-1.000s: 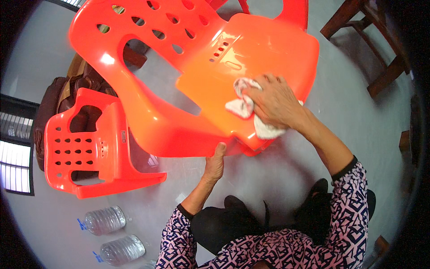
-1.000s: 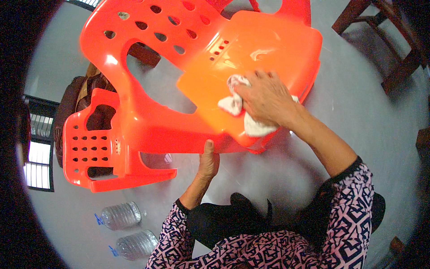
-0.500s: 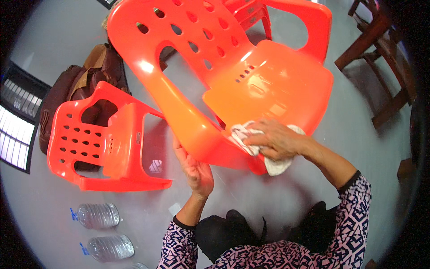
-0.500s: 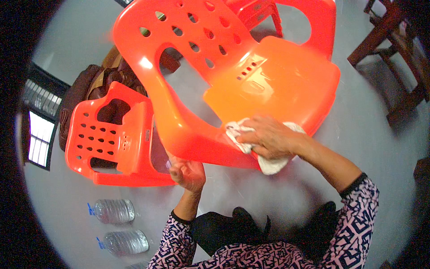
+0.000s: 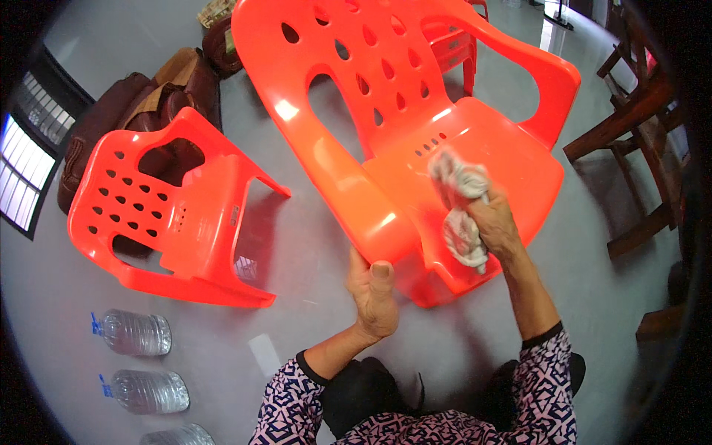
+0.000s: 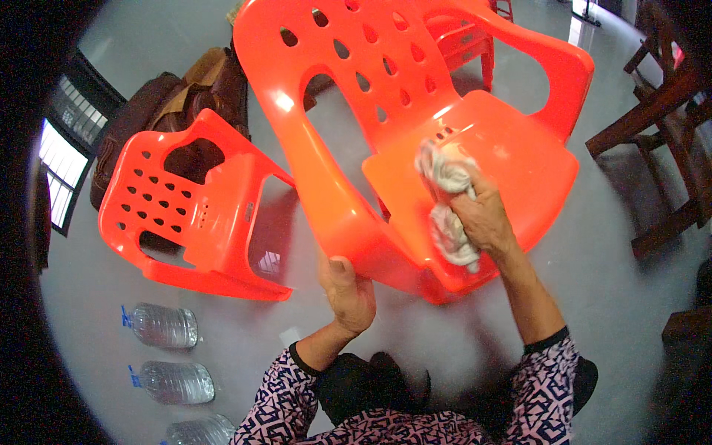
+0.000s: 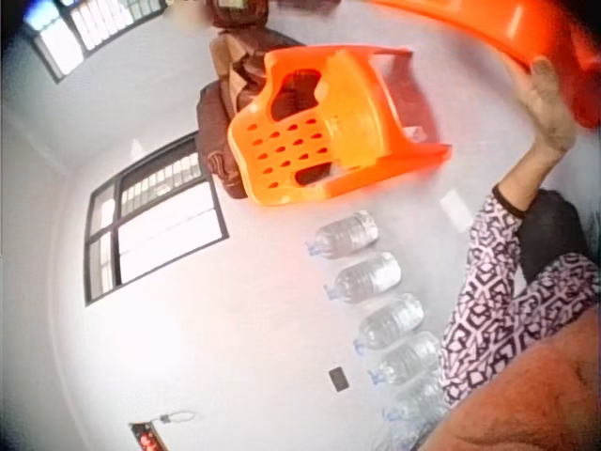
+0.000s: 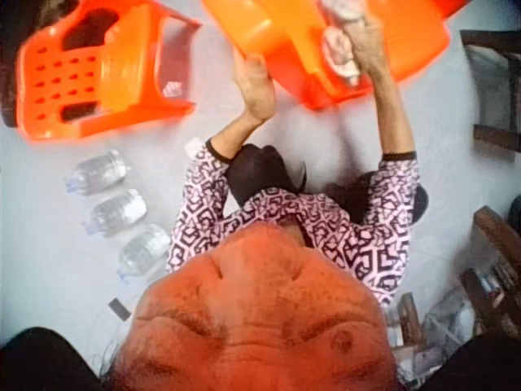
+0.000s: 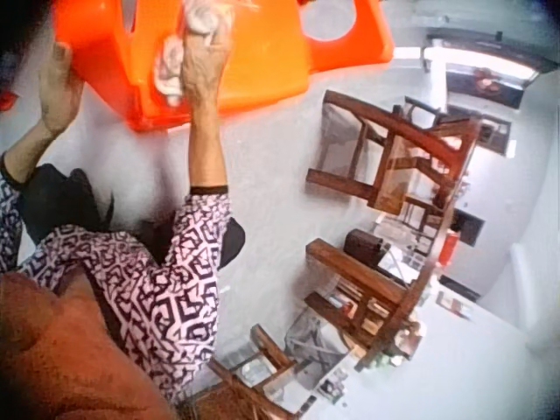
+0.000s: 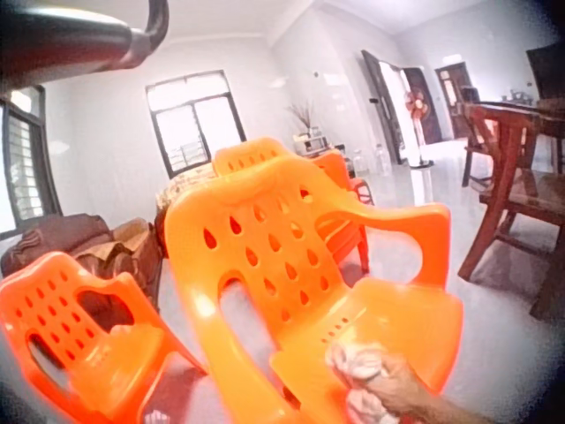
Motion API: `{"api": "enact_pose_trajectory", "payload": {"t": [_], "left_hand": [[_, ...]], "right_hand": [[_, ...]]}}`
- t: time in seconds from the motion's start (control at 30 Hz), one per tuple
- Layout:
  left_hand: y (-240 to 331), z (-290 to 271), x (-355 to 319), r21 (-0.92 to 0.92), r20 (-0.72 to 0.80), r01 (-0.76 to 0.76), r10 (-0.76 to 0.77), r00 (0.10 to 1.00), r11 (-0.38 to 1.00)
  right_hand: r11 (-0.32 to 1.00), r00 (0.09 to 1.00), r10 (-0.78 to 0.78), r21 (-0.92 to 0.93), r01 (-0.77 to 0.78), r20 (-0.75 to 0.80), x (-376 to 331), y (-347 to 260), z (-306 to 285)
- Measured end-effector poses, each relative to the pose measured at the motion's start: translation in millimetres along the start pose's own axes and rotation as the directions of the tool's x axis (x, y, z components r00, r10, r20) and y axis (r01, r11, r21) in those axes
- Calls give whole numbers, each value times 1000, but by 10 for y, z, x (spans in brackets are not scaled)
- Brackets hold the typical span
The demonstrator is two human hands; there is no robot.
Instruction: The person wipes the surfaces of red plastic chairs using a white cloth. They clean the seat, backrest, and armrests of multiple chairs, moving from one chair to another while sitting on the floor.
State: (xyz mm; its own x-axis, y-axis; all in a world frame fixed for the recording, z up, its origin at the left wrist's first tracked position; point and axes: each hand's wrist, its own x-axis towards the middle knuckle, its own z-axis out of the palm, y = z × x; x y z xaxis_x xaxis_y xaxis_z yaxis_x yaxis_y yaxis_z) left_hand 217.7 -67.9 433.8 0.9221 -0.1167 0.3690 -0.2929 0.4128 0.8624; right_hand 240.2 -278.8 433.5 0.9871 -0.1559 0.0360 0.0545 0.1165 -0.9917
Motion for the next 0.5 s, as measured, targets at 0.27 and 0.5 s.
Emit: {"api": "enact_pose_trajectory", "payload": {"t": [0.27,0.5], "left_hand": [[-539,-759,-320,170,376,-2,-63,925,985],[-200,-130,-197,-101,-52,102,-108,993,990]], "right_hand": [[289,349,-937,-568,770,-4,-381,-241,1135],[371,533,-840,-828,420,-105,-760,1020,1161]]}}
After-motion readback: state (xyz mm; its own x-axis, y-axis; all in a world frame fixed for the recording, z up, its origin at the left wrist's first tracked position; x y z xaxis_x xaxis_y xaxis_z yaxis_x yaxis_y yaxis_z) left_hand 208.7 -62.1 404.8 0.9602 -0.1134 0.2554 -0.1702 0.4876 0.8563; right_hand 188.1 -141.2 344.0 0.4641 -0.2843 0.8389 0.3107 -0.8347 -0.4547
